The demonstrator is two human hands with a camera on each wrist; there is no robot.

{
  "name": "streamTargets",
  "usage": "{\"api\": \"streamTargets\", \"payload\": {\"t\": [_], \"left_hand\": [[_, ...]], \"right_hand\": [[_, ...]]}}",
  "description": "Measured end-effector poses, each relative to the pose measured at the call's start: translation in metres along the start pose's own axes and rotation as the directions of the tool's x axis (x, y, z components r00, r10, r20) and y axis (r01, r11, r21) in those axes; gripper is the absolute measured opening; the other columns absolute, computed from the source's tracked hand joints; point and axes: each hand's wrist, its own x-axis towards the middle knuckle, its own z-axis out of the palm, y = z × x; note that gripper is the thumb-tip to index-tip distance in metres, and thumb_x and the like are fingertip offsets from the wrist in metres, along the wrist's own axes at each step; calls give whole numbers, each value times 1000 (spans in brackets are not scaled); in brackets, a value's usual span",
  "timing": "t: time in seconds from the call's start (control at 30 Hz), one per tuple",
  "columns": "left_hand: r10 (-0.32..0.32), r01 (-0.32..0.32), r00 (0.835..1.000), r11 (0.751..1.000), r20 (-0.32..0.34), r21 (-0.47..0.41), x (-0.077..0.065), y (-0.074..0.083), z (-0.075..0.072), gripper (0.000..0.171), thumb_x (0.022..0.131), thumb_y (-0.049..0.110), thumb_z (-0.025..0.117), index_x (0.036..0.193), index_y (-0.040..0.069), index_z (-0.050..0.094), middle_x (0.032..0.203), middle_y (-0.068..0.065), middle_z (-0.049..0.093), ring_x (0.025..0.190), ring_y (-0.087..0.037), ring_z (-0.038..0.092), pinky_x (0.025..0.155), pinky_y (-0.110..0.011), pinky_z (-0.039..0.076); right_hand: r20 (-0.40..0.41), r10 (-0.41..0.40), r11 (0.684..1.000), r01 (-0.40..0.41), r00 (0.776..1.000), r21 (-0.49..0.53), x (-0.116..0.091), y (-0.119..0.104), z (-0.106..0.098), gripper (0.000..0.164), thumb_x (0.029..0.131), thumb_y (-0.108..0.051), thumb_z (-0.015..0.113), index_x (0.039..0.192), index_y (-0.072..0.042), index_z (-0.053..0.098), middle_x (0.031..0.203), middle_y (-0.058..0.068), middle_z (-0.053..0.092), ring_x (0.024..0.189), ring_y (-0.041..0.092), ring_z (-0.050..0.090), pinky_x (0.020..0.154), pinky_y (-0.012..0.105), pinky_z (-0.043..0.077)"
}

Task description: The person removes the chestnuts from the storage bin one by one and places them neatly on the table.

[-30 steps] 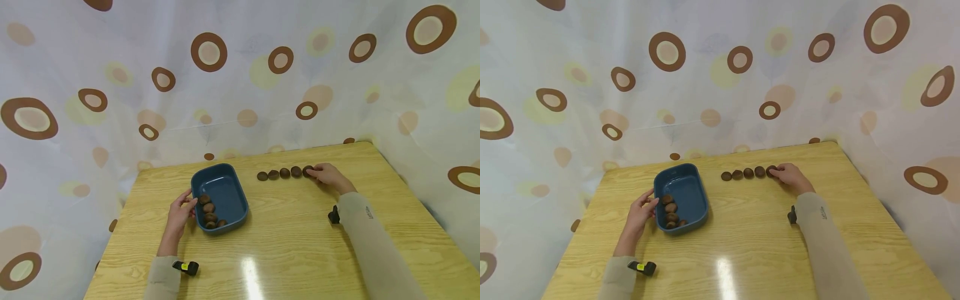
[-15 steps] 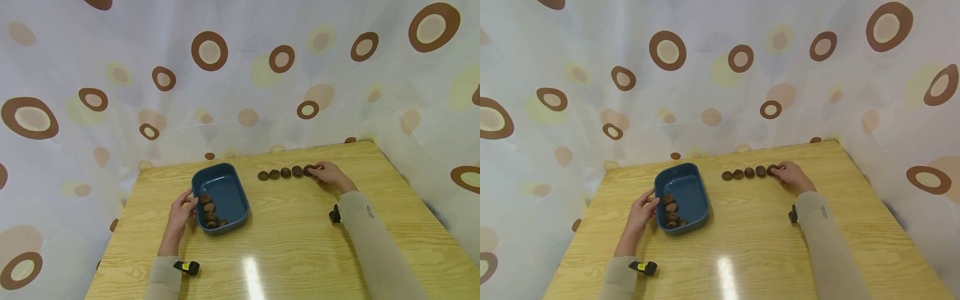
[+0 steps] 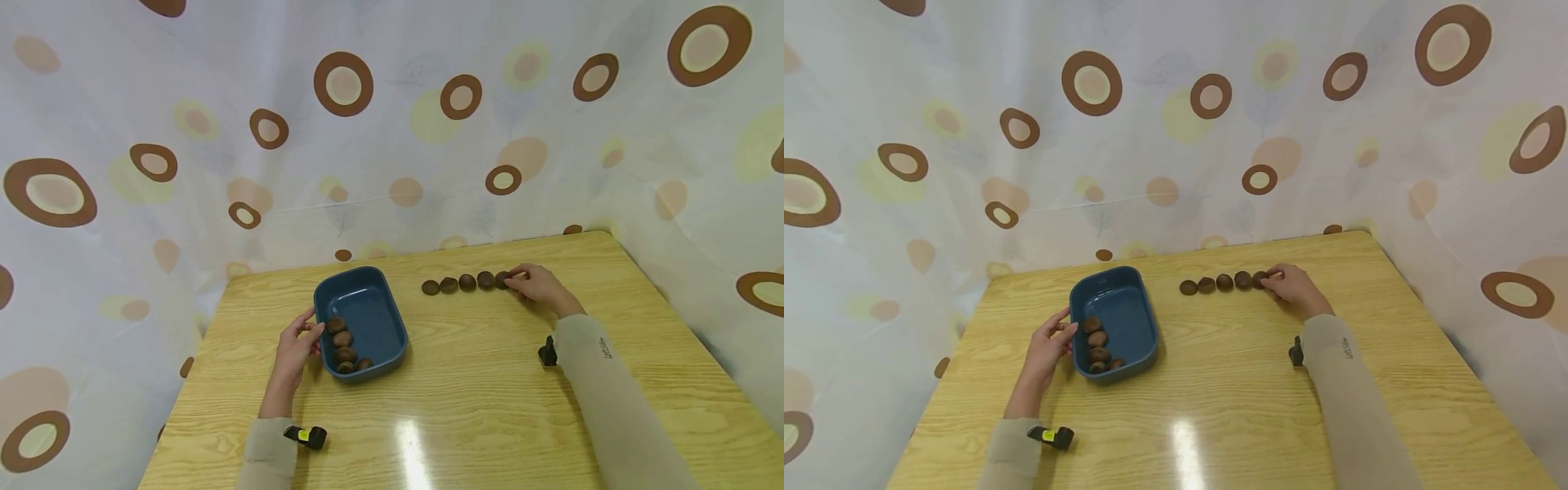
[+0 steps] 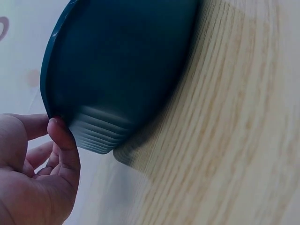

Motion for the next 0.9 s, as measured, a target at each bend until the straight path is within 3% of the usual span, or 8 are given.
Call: {"api": "streamTargets", "payload": {"t": [0.1, 0.23, 0.33, 0.5, 0.7, 0.9], "left_hand": [[-2, 2, 1000, 1000, -11, 7, 0, 0, 1, 54, 103, 14, 66, 154, 8, 49, 99, -3, 52, 61, -8, 55, 58, -22, 51], [4, -3, 1000, 999, -25, 38, -1, 0, 2, 52, 103, 17, 66, 153, 8, 51, 99, -4, 52, 61, -8, 55, 58, -22, 51], [15, -13, 1000, 998, -25, 68, -3, 1, 2, 51, 104, 20, 65, 152, 9, 51, 101, -4, 53, 62, -9, 56, 60, -23, 52], [26, -25, 1000, 995, -5, 97, -9, 4, 0, 55, 103, 16, 65, 155, 8, 46, 106, -7, 53, 61, -12, 60, 62, -26, 55], [35, -40, 998, 994, 44, 104, -13, 7, 0, 61, 100, 8, 64, 157, 6, 41, 112, -11, 49, 65, -11, 61, 65, -27, 54], [29, -35, 997, 996, 64, 83, -13, 8, 1, 56, 103, 9, 63, 156, 10, 45, 119, -14, 48, 65, -11, 57, 65, -27, 52]], "right_hand": [[-16, -14, 1000, 14, 1000, -25, -1, 0, 0, 54, 110, -29, 51, 147, 10, 44, 114, 25, 67, 85, 26, 67, 74, 35, 55], [-81, -30, 996, 23, 996, -86, -2, -1, -1, 54, 110, -32, 50, 148, 7, 46, 128, 30, 62, 107, 38, 66, 86, 45, 55], [-133, -38, 997, 28, 990, -79, -2, -6, 0, 52, 110, -32, 49, 147, 4, 49, 131, 30, 60, 108, 40, 63, 84, 45, 55], [-173, -73, 997, 78, 982, 24, -1, -29, 7, 49, 110, -30, 50, 147, 2, 51, 125, 27, 59, 96, 38, 65, 77, 42, 56], [-160, -141, 976, 164, 977, 142, 2, -73, 28, 45, 110, -30, 52, 147, -4, 53, 129, 26, 58, 107, 44, 63, 93, 53, 57], [-83, -200, 942, 215, 976, 257, 7, -113, 59, 43, 109, -26, 55, 147, -7, 54, 125, 20, 60, 112, 48, 62, 94, 50, 59]]}}
